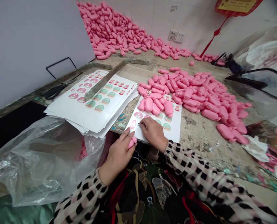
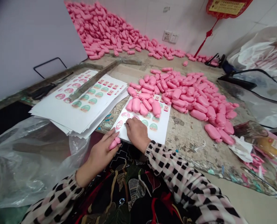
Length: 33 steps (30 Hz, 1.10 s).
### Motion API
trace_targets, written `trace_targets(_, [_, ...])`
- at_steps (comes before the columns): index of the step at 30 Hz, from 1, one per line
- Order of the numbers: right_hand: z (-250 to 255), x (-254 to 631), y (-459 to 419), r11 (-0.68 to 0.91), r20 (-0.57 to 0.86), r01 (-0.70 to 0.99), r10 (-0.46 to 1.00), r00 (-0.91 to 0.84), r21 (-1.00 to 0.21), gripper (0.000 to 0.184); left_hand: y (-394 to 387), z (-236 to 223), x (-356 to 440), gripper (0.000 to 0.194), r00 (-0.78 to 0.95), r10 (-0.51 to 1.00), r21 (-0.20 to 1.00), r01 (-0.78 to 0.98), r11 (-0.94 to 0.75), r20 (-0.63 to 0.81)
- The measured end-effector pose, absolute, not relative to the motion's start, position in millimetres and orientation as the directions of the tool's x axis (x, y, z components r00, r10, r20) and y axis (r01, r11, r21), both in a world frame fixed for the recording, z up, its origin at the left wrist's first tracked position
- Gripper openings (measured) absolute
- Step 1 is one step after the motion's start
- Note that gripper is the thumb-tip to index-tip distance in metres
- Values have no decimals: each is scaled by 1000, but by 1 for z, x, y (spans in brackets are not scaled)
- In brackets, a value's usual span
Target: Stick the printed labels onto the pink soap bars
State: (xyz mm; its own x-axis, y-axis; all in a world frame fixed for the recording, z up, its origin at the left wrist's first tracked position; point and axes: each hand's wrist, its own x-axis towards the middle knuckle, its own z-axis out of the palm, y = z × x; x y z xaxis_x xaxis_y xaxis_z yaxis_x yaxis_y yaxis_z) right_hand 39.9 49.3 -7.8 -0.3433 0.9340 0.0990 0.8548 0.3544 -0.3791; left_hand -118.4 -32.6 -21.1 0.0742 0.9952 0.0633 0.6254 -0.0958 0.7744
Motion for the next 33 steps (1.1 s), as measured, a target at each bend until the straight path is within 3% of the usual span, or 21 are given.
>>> trace_targets(8, [-8,26,52,364,63,918,932,-358,-158,29,-31,-35,-119,46,184,981,561,808,-182,54])
trace_targets(15, [-5,24,51,344,51,935,939,-341,-83,28,-30,-44,-113,45,163,982,447,874,-190,98])
trace_targets(23, [-7,27,52,353,59,921,936,-348,-166,23,-30,-52,-113,45,162,979,446,873,-199,120])
trace_targets(33, [-29,23,39,252,124,856,968,-219,-452,18,-30,-60,-110,47,164,970,441,867,-230,181])
